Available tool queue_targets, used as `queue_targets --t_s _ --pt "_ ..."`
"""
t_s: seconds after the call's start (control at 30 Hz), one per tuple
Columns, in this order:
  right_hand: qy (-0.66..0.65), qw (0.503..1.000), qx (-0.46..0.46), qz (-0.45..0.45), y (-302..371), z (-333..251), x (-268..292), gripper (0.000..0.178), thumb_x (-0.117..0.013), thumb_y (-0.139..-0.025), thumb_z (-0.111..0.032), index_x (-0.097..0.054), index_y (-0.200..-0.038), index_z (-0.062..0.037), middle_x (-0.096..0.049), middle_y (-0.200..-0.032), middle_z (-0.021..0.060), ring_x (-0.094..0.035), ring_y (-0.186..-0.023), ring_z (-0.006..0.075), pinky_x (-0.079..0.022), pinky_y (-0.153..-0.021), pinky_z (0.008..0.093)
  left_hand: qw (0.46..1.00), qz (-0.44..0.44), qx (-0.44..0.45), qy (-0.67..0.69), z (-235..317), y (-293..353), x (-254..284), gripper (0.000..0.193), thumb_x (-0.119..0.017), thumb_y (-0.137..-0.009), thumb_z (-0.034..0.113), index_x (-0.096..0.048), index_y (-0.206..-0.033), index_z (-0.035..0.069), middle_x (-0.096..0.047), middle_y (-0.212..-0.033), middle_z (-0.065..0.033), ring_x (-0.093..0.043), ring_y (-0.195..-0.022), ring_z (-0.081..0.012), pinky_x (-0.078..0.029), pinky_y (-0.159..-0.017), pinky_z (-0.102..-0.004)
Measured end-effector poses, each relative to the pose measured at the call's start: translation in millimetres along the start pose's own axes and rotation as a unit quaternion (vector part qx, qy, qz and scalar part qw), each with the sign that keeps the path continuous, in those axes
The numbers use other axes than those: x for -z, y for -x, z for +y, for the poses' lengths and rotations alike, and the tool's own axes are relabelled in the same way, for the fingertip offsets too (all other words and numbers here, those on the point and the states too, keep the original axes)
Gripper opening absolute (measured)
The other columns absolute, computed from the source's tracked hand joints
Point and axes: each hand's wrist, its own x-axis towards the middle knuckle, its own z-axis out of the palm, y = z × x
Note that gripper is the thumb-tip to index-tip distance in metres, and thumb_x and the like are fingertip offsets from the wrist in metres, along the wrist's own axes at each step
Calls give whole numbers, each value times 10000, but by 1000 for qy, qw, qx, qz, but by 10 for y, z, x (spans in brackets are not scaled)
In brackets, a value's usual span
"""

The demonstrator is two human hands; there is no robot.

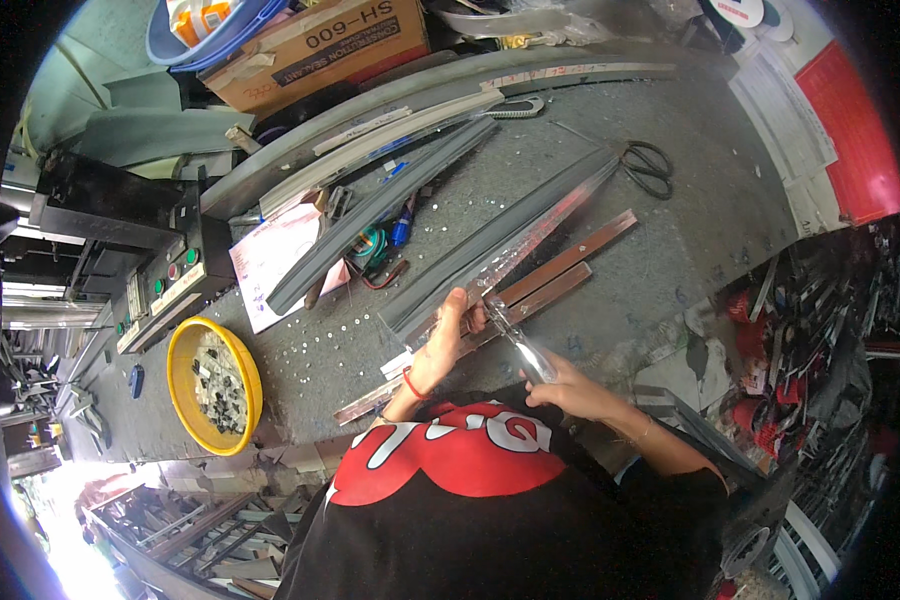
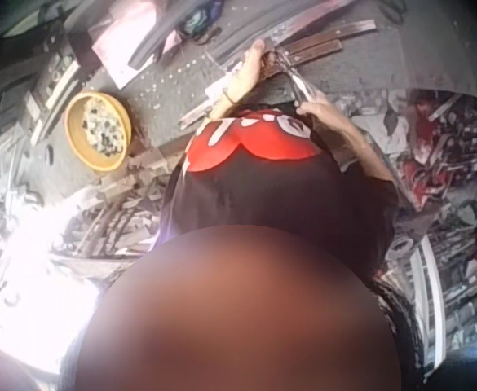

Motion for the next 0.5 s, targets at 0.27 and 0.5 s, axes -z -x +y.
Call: queue_targets --t_s 0.27,0.5 --pt "-89 995 -11 -42 -8 -177 16 627 -632 -688 -72 -423 -1277 -21 -500 -1098 59 -468 -1025 159 -384 -906 305 989 80 -22 123 -106 39 -185 418 -421 -954 445 -541 -878 52 -511 -792 -14 -482 -722 -103 -426 -651 -254" --pt "-112 992 -29 -45 -46 -280 -6 671 -641 -698 -118 -384 -1310 -19 -488 -1162 79 -455 -1091 180 -359 -952 316 992 113 -50 40 -216 42 -190 363 -466 -955 344 -590 -829 26 -558 -700 -15 -520 -651 -110 -431 -589 -260"
